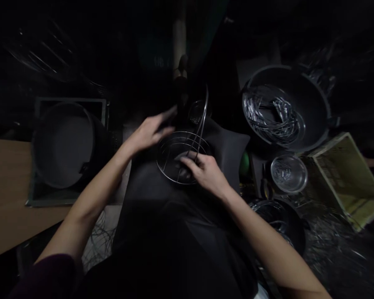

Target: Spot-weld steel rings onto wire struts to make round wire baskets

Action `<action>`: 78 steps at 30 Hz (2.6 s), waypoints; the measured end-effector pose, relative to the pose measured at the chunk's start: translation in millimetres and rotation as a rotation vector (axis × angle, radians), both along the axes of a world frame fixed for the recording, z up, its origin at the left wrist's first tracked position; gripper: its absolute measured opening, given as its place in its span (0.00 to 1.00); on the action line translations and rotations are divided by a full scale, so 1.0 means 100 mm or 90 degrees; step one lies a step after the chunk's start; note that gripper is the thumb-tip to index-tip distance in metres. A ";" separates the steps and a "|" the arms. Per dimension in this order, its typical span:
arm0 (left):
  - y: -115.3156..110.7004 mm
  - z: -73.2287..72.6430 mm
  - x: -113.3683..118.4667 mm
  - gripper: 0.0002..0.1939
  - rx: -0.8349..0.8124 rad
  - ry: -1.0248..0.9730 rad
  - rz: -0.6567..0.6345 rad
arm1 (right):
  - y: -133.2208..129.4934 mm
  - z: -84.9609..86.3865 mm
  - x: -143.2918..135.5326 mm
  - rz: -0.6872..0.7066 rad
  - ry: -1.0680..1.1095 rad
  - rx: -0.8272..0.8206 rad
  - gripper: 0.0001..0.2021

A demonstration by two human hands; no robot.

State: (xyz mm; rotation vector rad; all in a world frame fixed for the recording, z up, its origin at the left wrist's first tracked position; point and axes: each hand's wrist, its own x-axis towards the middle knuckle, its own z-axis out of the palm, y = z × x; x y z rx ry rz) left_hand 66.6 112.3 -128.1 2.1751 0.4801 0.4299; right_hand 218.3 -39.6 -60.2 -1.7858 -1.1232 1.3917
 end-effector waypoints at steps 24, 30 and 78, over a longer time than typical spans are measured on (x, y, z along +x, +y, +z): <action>-0.39 0.18 0.12 0.27 0.189 -0.158 0.259 | 0.92 0.30 0.34 -0.239 0.170 0.057 0.16; -0.04 0.39 0.25 0.29 0.281 -0.188 0.239 | 1.27 0.47 0.48 -0.235 0.197 0.064 0.19; 0.60 0.42 0.19 0.39 0.130 -0.229 0.312 | 2.02 0.28 0.56 -0.248 0.310 0.171 0.23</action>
